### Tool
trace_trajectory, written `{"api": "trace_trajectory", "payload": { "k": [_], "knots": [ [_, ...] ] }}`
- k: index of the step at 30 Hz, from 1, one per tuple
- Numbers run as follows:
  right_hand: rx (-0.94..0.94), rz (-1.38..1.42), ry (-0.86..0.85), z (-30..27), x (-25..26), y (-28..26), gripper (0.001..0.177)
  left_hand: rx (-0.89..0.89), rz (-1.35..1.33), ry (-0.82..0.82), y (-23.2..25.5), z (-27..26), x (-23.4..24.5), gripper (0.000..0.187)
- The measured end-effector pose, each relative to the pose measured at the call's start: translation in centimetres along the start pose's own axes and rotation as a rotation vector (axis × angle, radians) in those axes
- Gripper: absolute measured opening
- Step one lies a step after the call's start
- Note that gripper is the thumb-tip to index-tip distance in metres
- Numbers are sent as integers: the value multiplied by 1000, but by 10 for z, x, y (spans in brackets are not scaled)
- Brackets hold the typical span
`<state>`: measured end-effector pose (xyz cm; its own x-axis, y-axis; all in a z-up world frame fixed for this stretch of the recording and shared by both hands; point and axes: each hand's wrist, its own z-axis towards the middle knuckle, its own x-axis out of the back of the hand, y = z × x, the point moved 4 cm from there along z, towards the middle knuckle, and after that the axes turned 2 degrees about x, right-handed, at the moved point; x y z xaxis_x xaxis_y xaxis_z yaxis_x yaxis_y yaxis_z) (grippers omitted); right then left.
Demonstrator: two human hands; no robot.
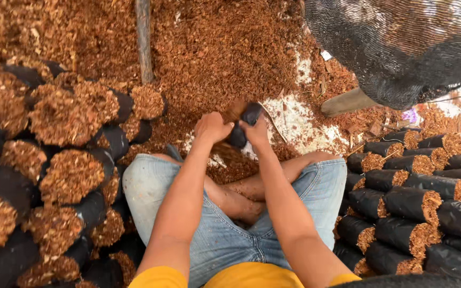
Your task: The person sits cross-legged on the ground and fills black plastic nursery bags with a brown, wood-chip-like substrate. They scoop the material by hand, pack it into the bags, and place the filled bags into a stack.
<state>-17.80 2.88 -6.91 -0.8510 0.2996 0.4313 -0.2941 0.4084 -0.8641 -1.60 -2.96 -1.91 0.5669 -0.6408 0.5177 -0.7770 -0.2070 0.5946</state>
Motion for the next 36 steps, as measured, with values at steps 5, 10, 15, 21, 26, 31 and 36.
{"api": "trace_trajectory", "payload": {
  "k": [5, 10, 15, 21, 26, 31, 36],
  "knots": [
    [134, -471, -37, -24, 47, -39, 56, 40, -274, 160, -10, -26, 33, 53],
    [408, -916, -669, -69, 10, -6, 39, -64, -420, 456, 7, -36, 55, 42],
    [616, -1117, -460, -43, -35, -44, 24, -144, -508, 601, 15, -50, 61, 30],
    [456, -432, -217, 15, 18, -57, 39, -33, -498, 353, -6, -57, 41, 58],
    [62, 488, -217, -69, 46, -68, 37, -294, -498, -132, -3, -68, -38, 47],
    [-249, 357, -181, -101, 62, -13, 107, -368, -409, -175, -19, -60, -69, 53],
    [-304, 653, -371, -132, 56, -27, 73, -382, -328, 185, -9, -74, -67, 55]
  ]
}}
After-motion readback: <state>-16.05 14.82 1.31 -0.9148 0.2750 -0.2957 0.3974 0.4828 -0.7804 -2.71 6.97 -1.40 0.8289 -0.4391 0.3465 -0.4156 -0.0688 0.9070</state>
